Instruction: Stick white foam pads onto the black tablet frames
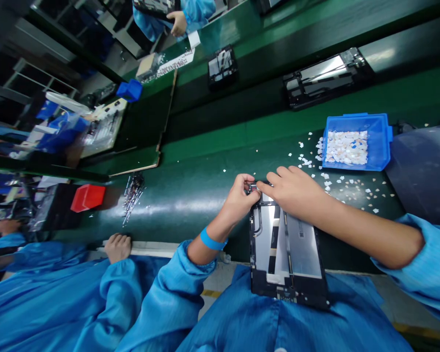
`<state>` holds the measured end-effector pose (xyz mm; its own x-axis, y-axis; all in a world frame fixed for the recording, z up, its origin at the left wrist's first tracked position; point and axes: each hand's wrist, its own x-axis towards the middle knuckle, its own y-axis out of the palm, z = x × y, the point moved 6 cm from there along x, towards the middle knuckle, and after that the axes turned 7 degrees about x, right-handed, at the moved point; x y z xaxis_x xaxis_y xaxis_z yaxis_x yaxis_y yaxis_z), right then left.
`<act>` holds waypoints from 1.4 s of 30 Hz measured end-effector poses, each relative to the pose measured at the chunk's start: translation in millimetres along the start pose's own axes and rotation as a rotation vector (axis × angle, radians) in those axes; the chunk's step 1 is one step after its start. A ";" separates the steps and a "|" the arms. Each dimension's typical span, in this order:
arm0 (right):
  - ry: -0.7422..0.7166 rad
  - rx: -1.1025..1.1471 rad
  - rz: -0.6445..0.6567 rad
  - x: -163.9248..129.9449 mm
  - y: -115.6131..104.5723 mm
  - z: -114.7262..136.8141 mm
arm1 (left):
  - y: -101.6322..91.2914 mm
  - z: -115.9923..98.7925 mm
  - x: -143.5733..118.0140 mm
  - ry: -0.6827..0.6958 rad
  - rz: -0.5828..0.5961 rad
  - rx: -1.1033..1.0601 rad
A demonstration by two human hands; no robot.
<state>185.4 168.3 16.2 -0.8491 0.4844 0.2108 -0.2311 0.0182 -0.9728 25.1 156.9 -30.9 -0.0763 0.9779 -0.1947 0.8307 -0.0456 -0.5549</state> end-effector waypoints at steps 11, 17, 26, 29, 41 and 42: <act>0.035 0.076 0.004 -7.1 -4.4 -14.2 | -13.7 -12.0 -22.0 0.181 -0.059 0.228; 0.047 0.091 -0.025 -23.3 -2.0 -9.6 | -21.7 -35.9 -52.2 0.413 -0.121 0.620; 0.078 0.112 -0.068 -23.3 7.3 -11.4 | -4.5 -46.0 -64.1 0.525 0.013 0.964; 0.104 0.160 -0.135 -24.0 7.4 -14.1 | -5.1 -41.2 -63.2 0.482 0.037 0.906; 0.836 0.722 -0.255 -190.0 19.2 27.8 | -13.9 11.2 -110.6 0.109 0.114 0.230; 0.809 0.748 -0.228 -197.7 30.5 43.5 | -6.4 12.6 -118.2 0.117 0.164 0.194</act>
<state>325.5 35.1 -51.0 -0.2553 0.9668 -0.0128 -0.7997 -0.2186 -0.5593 21.8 39.1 -14.6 0.1236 0.9707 -0.2061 0.7051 -0.2321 -0.6701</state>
